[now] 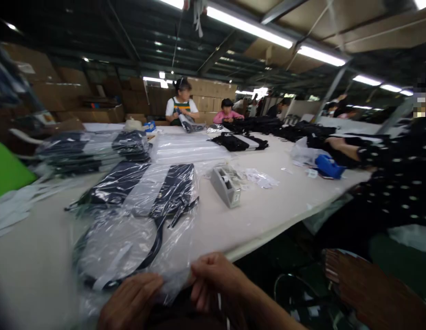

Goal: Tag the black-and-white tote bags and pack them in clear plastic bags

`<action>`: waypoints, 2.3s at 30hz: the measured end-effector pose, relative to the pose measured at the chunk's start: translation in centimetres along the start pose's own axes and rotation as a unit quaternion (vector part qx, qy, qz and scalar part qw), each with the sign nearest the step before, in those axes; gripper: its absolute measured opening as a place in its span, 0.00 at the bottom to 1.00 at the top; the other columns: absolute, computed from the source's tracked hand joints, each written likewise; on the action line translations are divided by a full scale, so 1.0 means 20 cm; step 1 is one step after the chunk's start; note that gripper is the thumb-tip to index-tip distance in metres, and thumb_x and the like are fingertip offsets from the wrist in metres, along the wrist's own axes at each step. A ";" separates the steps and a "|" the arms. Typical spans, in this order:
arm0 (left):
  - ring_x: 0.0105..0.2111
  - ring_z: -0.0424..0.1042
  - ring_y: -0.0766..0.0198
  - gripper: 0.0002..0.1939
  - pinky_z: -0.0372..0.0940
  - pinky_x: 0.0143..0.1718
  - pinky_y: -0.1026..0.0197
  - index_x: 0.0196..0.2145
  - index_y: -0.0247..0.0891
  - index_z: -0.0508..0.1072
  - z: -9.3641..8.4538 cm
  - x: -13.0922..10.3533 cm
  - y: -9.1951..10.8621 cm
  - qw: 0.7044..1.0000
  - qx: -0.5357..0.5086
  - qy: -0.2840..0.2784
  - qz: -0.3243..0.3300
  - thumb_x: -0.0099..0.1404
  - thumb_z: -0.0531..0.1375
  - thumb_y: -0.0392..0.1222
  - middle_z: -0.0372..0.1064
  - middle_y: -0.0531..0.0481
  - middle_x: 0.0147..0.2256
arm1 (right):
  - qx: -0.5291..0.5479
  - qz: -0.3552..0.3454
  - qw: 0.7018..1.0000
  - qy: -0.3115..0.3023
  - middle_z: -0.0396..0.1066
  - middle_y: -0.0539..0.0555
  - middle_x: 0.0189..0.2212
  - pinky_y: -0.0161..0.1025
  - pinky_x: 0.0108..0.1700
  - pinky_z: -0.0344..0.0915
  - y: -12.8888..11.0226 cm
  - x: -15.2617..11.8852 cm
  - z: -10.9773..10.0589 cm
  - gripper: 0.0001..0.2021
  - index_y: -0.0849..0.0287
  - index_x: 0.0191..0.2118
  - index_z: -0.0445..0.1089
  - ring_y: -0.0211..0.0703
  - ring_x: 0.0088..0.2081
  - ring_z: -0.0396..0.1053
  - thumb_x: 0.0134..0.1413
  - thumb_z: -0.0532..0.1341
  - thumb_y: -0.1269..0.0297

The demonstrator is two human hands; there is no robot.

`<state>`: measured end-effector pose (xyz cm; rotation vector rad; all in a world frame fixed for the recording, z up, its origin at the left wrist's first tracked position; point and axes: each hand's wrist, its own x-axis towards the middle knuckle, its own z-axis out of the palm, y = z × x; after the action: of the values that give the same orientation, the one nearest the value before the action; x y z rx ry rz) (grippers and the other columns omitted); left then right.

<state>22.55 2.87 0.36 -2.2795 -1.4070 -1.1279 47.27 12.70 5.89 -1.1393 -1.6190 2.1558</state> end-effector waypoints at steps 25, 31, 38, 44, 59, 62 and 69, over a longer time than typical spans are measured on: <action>0.45 0.74 0.60 0.12 0.69 0.49 0.58 0.49 0.36 0.73 -0.13 0.17 0.13 1.000 -0.018 -0.002 -0.008 0.71 0.53 0.31 0.76 0.44 0.42 | -0.389 -0.517 0.762 -0.015 0.76 0.52 0.40 0.45 0.59 0.64 -0.16 0.05 0.07 0.05 0.55 0.38 0.62 0.37 0.46 0.72 0.64 0.58 0.72; 0.35 0.72 0.64 0.11 0.66 0.37 0.63 0.44 0.36 0.73 -0.09 0.15 0.15 0.995 -0.095 0.000 -0.027 0.70 0.52 0.28 0.75 0.48 0.36 | -0.440 -0.465 0.766 -0.056 0.76 0.55 0.45 0.48 0.65 0.56 -0.21 0.02 0.01 0.12 0.55 0.49 0.69 0.42 0.54 0.69 0.62 0.65 0.60; 0.39 0.74 0.64 0.09 0.67 0.40 0.63 0.48 0.42 0.71 -0.15 0.21 0.08 0.943 -0.250 -0.138 -0.170 0.74 0.54 0.42 0.75 0.51 0.39 | -0.414 -0.478 0.770 -0.080 0.74 0.50 0.35 0.46 0.60 0.61 -0.25 0.06 0.02 0.05 0.56 0.35 0.67 0.38 0.43 0.71 0.63 0.63 0.67; 0.57 0.65 0.52 0.18 0.61 0.59 0.49 0.49 0.39 0.70 -0.06 0.33 -0.08 0.951 -0.006 -0.205 -0.231 0.62 0.57 0.28 0.69 0.45 0.54 | -0.417 -0.455 0.783 -0.083 0.73 0.51 0.32 0.37 0.43 0.66 -0.26 0.10 0.06 0.07 0.57 0.34 0.67 0.38 0.37 0.69 0.62 0.65 0.64; 0.68 0.49 0.49 0.18 0.47 0.68 0.41 0.52 0.37 0.69 -0.04 0.28 -0.34 0.940 0.148 -0.254 -0.176 0.67 0.51 0.29 0.56 0.43 0.66 | -0.372 -0.364 0.845 -0.122 0.76 0.52 0.30 0.33 0.36 0.65 -0.21 0.11 0.04 0.13 0.57 0.30 0.70 0.37 0.33 0.73 0.62 0.64 0.55; 0.65 0.54 0.50 0.15 0.52 0.65 0.45 0.48 0.36 0.72 -0.10 0.26 -0.39 0.945 0.150 -0.246 -0.154 0.69 0.51 0.29 0.61 0.42 0.62 | -0.331 -0.336 0.872 -0.128 0.77 0.51 0.30 0.33 0.36 0.66 -0.26 0.14 0.04 0.11 0.57 0.29 0.72 0.38 0.33 0.74 0.58 0.68 0.56; 0.45 0.68 0.55 0.06 0.63 0.48 0.54 0.33 0.39 0.74 -0.24 0.24 -0.47 0.923 -0.063 -0.283 -0.252 0.67 0.58 0.37 0.74 0.47 0.40 | -0.194 -0.297 0.934 0.034 0.69 0.47 0.20 0.32 0.26 0.61 -0.64 0.52 0.21 0.13 0.58 0.26 0.70 0.35 0.22 0.65 0.48 0.72 0.57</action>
<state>13.40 8.18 5.23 -2.5344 -2.3000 -0.6923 33.92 20.56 12.96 -0.6609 -2.0776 1.4413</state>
